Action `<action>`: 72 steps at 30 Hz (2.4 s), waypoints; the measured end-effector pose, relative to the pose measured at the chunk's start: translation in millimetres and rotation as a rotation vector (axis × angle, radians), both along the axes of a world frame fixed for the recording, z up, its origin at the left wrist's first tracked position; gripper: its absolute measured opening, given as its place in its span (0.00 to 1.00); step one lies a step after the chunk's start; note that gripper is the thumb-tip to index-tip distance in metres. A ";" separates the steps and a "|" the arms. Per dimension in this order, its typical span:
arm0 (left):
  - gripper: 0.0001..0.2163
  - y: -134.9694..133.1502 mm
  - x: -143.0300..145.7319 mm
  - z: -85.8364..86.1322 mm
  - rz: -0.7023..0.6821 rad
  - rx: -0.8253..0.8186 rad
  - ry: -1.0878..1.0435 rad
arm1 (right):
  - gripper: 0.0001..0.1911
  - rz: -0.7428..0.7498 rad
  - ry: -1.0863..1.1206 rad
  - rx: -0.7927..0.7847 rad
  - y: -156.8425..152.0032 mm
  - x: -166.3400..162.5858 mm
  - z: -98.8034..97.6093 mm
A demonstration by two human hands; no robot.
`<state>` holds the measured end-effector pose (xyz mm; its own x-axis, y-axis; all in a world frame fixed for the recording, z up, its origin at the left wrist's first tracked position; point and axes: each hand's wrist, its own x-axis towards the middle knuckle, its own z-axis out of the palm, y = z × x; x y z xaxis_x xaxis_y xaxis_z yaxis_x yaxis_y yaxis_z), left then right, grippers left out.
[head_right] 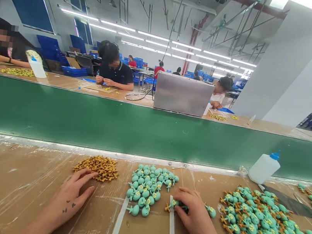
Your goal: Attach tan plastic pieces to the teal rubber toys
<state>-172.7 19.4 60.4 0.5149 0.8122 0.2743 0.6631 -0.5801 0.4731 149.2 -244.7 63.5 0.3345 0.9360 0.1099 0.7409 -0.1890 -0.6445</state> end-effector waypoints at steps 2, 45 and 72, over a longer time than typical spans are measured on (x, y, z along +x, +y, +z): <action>0.26 2.5 0.6 -4.9 -0.041 -0.013 0.041 | 0.19 0.003 -0.012 -0.049 -3.5 4.4 2.1; 0.13 -89.0 33.9 -16.3 -0.224 -1.165 -0.735 | 0.15 0.191 0.899 0.222 -8.4 -55.1 -2.6; 0.14 -100.0 30.3 -4.3 -0.364 -1.386 -0.701 | 0.08 0.472 0.500 0.174 -7.1 -74.6 28.4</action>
<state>-142.3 -80.6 56.1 0.8237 0.4911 -0.2834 0.0255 0.4673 0.8837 74.5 -251.7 91.9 -0.0534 0.9762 0.2102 0.3255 0.2160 -0.9205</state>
